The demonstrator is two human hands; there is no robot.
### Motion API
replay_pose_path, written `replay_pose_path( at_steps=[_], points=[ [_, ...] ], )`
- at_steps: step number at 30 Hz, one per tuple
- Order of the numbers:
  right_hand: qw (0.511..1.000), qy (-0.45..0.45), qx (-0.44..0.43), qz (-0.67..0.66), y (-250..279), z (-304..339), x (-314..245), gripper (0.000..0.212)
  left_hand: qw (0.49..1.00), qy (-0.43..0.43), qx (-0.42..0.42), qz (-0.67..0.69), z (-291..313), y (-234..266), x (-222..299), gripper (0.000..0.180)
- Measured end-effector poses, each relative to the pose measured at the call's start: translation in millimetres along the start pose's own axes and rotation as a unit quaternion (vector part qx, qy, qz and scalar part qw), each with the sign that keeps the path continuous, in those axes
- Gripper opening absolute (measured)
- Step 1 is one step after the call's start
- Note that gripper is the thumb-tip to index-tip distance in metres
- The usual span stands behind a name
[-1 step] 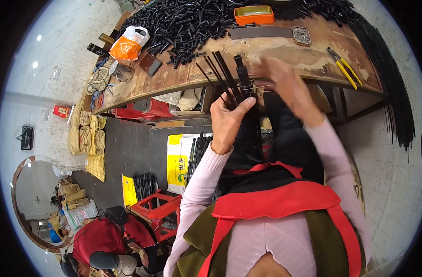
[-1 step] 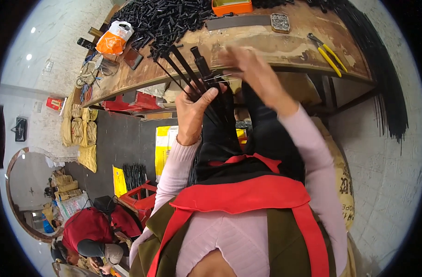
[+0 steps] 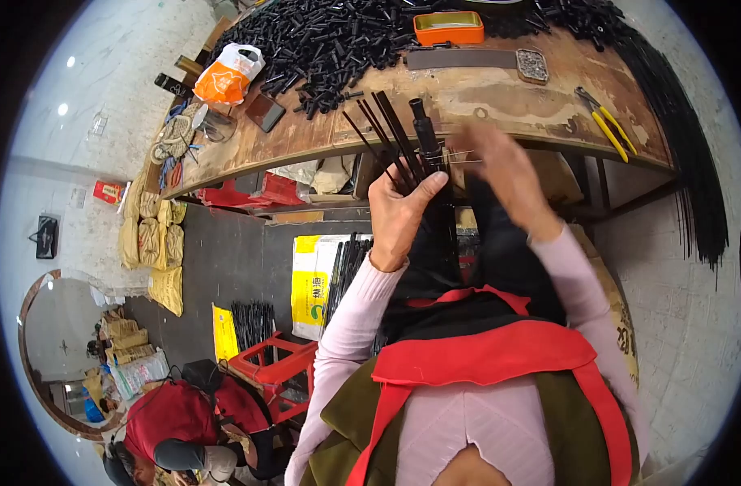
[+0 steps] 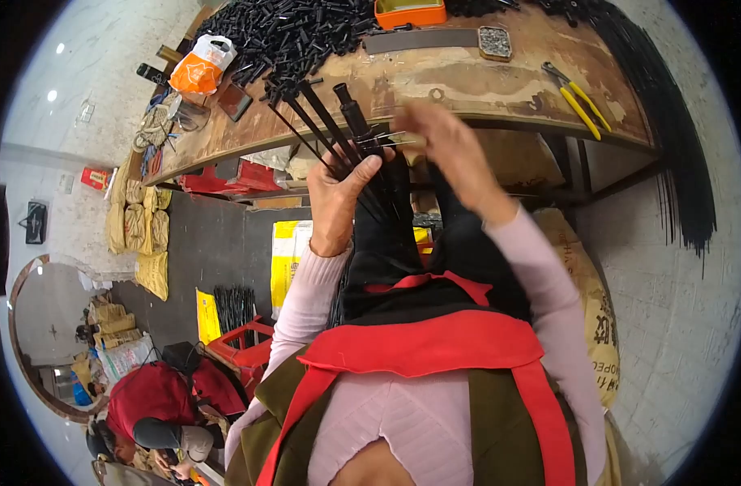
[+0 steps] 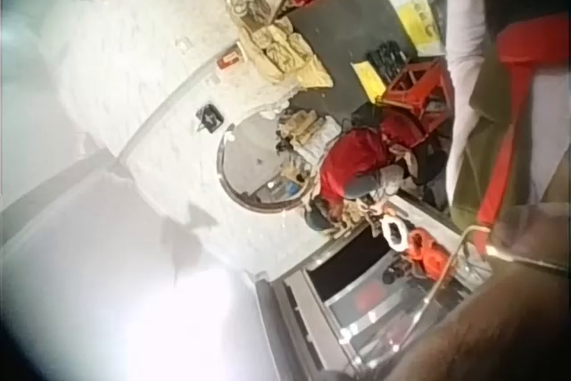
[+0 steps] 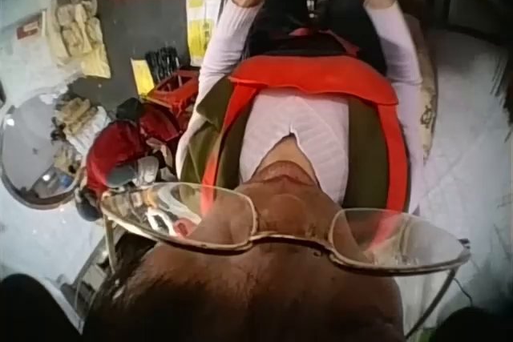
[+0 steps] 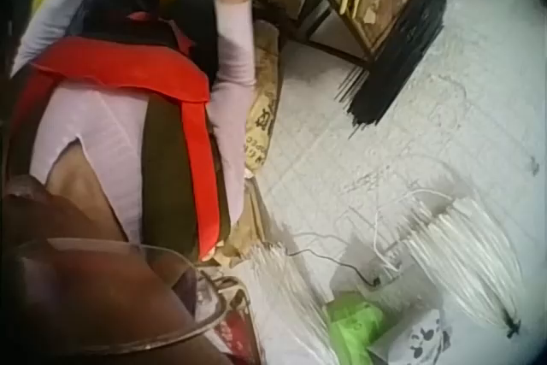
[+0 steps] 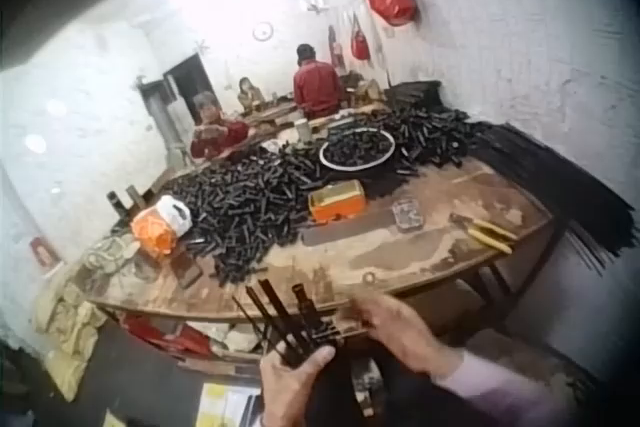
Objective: Assembling industrial wire harnesses by aligning cables on a jig and using pliers to attach connectors.
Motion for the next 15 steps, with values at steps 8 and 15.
replay_pose_path(
  at_steps=[8, 15],
  points=[
    [0.964, 0.029, 0.261, 0.037, -25, 50, 30, 0.014, 0.999, -0.021, 0.031, -0.006, 2, -1, 4, 0.017],
    [0.962, -0.032, 0.263, -0.067, -30, 49, 37, 0.017, 0.999, -0.039, 0.008, -0.033, 2, 5, 6, 0.016]
  ],
)
Point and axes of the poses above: each hand's wrist, its own z-axis away from the middle knuckle, its own y-axis out of the back of the hand, x = y × z, the point moved 5 cm from there along -z, towards the middle knuckle, and after that the axes turned 14 degrees about x, right-handed, at the moved point
